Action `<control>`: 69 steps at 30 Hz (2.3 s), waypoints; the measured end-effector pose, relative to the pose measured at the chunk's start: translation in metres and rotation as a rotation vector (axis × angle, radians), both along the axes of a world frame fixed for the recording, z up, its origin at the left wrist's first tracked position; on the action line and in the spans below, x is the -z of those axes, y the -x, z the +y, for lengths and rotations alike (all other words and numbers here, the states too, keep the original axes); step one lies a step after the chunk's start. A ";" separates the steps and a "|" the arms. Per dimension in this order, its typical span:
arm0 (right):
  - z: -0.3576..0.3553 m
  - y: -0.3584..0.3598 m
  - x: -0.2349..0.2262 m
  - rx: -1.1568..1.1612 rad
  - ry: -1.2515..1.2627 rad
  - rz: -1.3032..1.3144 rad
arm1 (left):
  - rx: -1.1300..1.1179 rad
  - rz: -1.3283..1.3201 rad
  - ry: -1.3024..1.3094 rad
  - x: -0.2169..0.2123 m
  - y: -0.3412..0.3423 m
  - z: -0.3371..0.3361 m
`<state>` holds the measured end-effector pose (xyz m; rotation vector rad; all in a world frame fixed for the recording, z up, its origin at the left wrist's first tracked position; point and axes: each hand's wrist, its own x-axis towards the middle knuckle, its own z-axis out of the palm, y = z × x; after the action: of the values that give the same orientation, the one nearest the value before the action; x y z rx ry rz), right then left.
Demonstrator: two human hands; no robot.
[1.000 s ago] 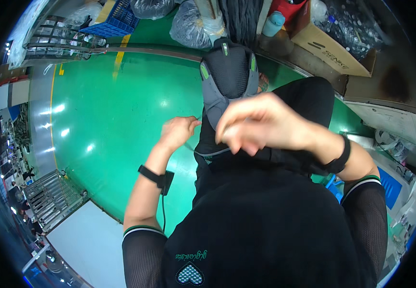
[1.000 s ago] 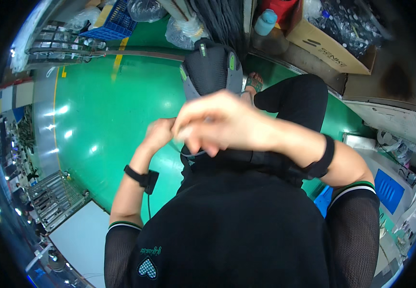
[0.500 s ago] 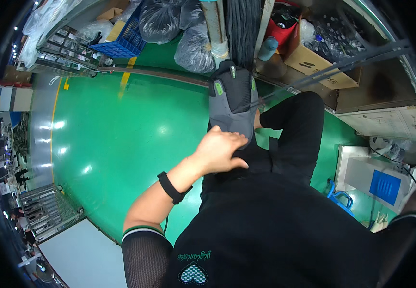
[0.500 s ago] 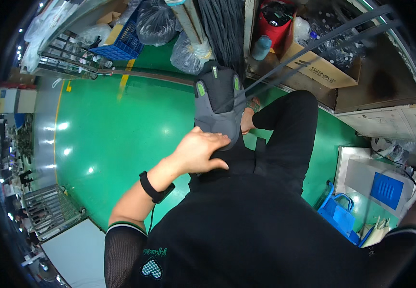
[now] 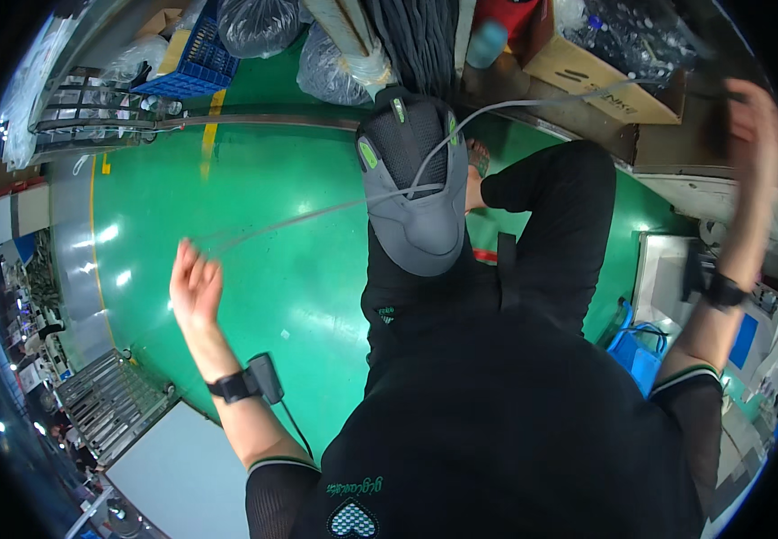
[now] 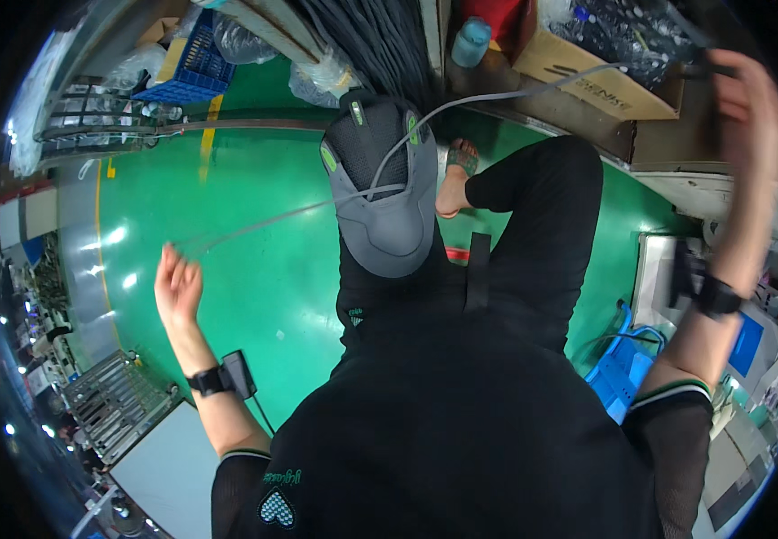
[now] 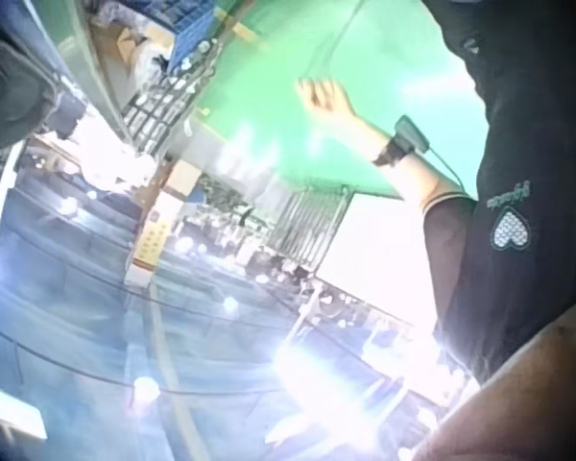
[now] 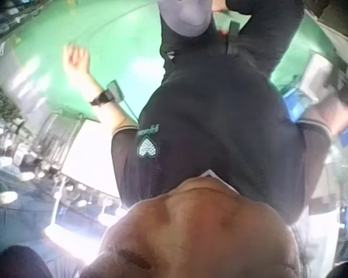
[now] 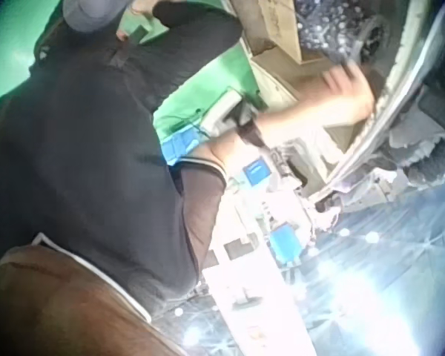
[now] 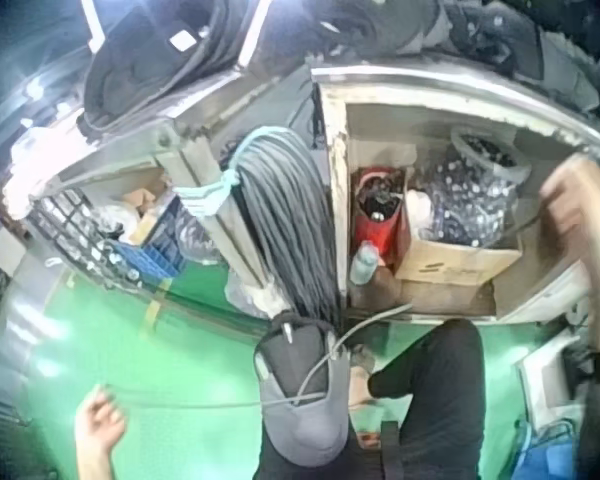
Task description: Insert and thread laces through the eyelets of shoe uppers.
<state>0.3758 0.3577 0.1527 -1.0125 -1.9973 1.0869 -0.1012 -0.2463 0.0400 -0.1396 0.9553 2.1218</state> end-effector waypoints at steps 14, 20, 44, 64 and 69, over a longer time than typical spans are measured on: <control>-0.242 0.177 0.191 -0.369 0.871 0.007 | -0.684 -0.019 0.891 0.107 -0.057 -0.230; -0.228 0.178 0.191 -0.510 0.382 -0.354 | 0.100 0.884 0.945 0.083 -0.107 0.097; -0.161 0.222 0.147 -1.151 -1.118 -0.197 | 0.892 2.352 1.196 0.020 -0.137 0.241; -0.195 0.236 0.163 -1.015 -0.561 -0.439 | 1.185 1.903 0.779 0.010 -0.089 0.250; -0.234 0.235 0.148 -0.820 -0.262 0.142 | 0.877 1.866 0.777 0.026 -0.093 0.239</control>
<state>0.1404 0.1233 0.0049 0.0604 -2.4032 1.1908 -0.0084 -0.0070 0.0145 1.7489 2.1289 0.4579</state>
